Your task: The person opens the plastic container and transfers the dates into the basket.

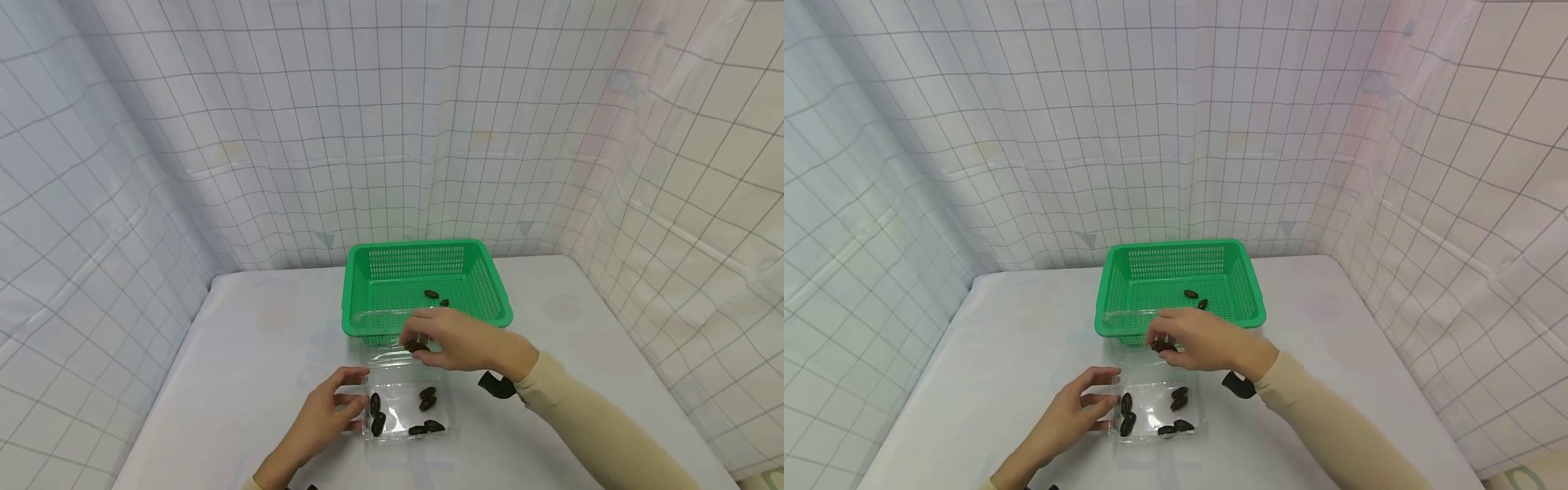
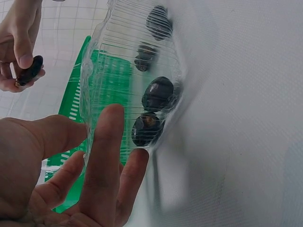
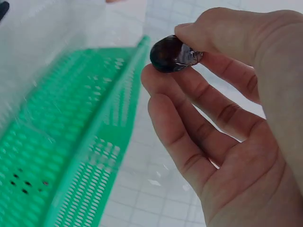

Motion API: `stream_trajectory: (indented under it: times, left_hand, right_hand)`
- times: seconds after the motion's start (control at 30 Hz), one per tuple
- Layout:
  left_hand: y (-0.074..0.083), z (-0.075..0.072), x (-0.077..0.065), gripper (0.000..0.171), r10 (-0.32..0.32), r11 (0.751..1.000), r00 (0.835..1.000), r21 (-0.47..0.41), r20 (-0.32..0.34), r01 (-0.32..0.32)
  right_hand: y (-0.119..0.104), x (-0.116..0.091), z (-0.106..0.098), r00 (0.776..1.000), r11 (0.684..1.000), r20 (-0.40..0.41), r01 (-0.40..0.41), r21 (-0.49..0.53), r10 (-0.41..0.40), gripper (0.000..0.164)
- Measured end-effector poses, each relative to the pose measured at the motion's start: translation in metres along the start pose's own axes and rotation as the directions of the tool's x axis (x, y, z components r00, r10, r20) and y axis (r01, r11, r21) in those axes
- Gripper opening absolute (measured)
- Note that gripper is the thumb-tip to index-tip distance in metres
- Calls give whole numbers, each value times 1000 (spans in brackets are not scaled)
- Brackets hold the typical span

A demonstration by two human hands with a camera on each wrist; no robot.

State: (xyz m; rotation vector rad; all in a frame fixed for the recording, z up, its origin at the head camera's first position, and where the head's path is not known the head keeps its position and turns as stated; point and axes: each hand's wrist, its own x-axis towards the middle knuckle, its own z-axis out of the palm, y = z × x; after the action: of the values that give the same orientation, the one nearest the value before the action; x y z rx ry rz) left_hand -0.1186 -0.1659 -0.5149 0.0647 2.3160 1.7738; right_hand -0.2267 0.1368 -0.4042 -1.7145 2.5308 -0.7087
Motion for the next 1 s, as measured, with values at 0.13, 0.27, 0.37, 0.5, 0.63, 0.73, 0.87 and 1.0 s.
stream_trajectory:
  times: [0.13,0.27,0.37,0.5,0.63,0.73,0.87,1.0]
  left_hand:
    - [-1,0,0,52,2,1000,1000,-5,2,-2]
    - [0,0,0,53,1,1000,1000,-5,4,-1]
    - [0,1,0,53,-2,1000,1000,-1,3,2]
    - [1,1,0,53,-6,1000,1000,3,-1,6]
    - [1,1,0,53,-13,1000,1000,16,-8,14]
    - [0,1,0,52,-17,1000,1000,16,-12,18]
    - [-2,2,0,52,-13,1000,1000,12,-14,13]
    - [-2,2,0,52,-8,1000,1000,13,-14,8]
  right_hand:
    - [3,-1,-13,998,1000,-58,7,1,-7,21]
    - [6,-3,-26,995,1000,-101,-17,15,18,22]
    - [12,-4,-34,988,1000,-151,-28,8,29,22]
    - [23,-4,-42,974,1000,-227,-23,-2,22,23]
    - [36,-5,-47,963,998,-263,-64,-3,61,25]
    - [46,-8,-48,957,992,-264,-124,13,123,26]
    - [62,-10,-47,948,979,-248,-200,32,202,25]
    - [76,-11,-45,939,962,-211,-270,39,272,24]
